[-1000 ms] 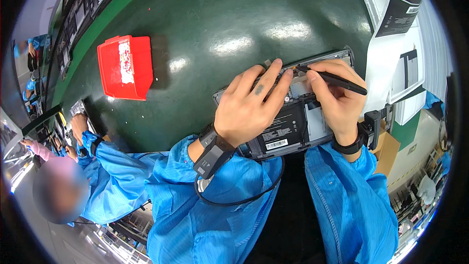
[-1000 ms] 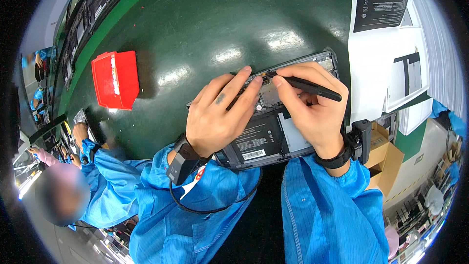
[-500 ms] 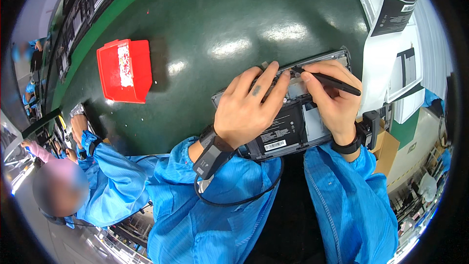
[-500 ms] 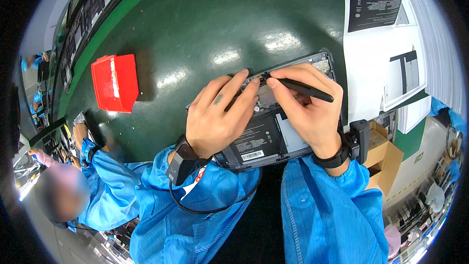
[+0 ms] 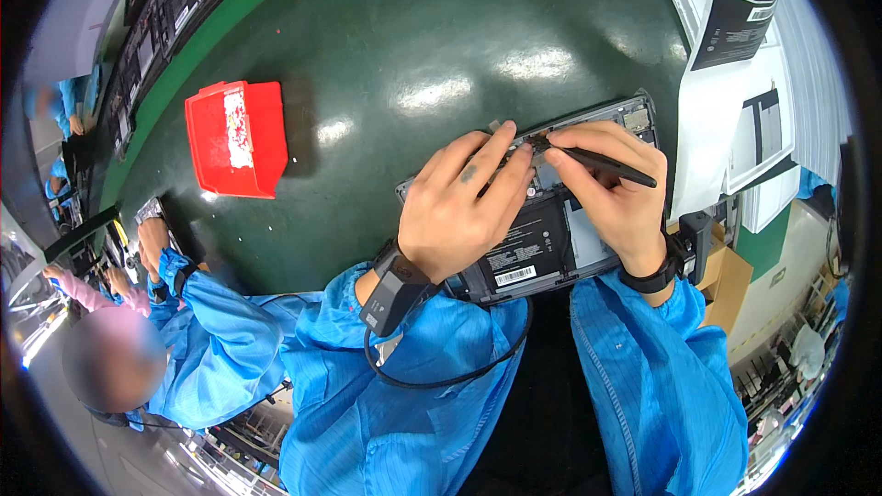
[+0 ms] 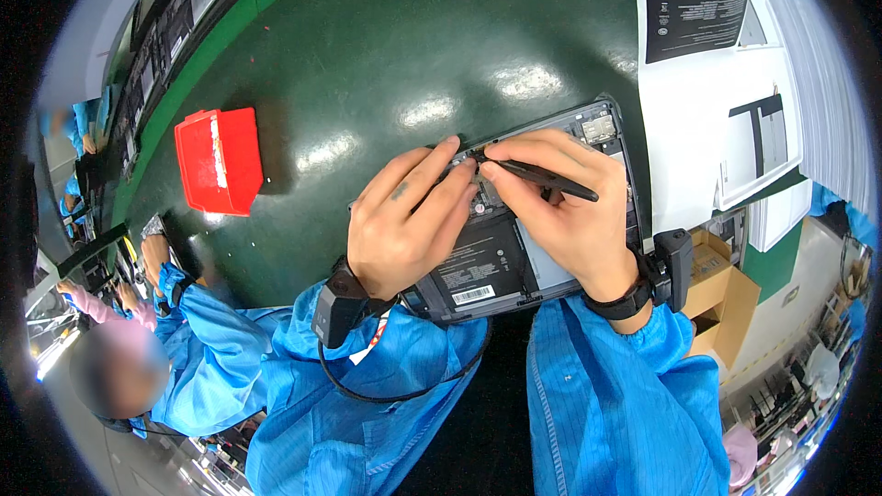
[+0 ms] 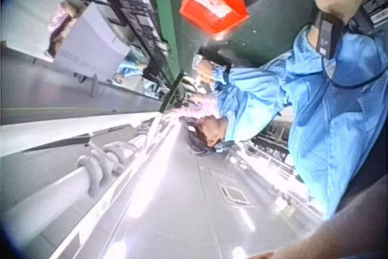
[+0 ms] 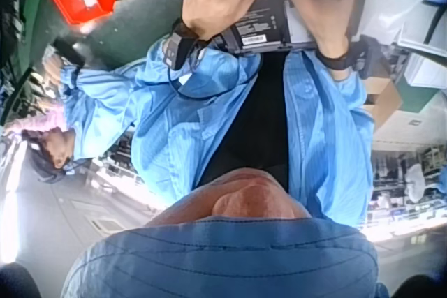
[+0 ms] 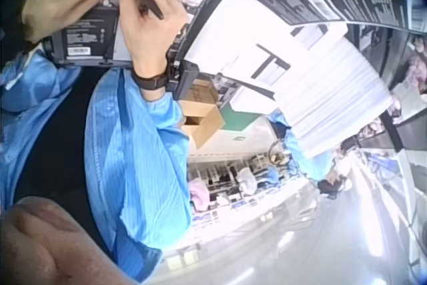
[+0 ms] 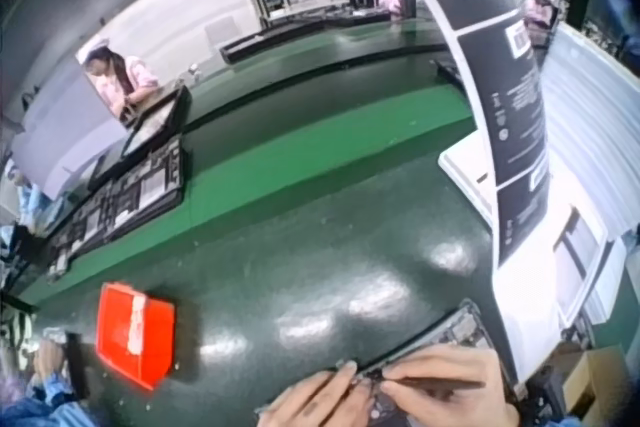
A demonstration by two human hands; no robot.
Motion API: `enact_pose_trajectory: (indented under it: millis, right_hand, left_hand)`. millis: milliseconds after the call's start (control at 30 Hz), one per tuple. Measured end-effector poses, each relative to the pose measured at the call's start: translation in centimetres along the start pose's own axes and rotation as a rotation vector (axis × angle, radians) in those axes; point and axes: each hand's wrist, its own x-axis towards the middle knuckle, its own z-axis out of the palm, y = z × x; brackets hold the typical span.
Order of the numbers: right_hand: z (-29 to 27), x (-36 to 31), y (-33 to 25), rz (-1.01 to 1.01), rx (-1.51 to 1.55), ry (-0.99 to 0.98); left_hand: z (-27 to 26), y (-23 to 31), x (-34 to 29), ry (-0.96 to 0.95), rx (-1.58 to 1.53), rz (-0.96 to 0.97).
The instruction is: The person is assembling electronic components, specifically labeling batteries and preparing internal hardware.
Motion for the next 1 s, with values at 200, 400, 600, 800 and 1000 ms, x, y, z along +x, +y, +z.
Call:
enact_pose_trajectory:
  millis: [200,400,600,800,1000]
  right_hand:
    - [-0.3,-0.6,-0.3,0.153,0.106,0.099]
    - [0.3,-0.4,1.0,0.080,0.104,0.119]
    - [-0.8,0.2,0.4,0.205,0.362,0.165]
    - [-3.0,1.7,-0.3,0.301,0.682,0.262]
    - [-9.5,1.1,0.9,0.100,0.686,0.612]
  left_hand:
    - [-3.3,-0.4,-1.1,0.103,-0.051,-0.199]
    - [-5.0,-1.8,-7.8,0.123,0.160,-0.436]
    - [-3.2,1.3,-8.2,0.175,-0.293,-0.552]
    - [-1.4,0.8,-7.9,0.200,-1.236,-0.776]
    - [-1.6,-3.8,-2.4,0.339,-1.456,-0.715]
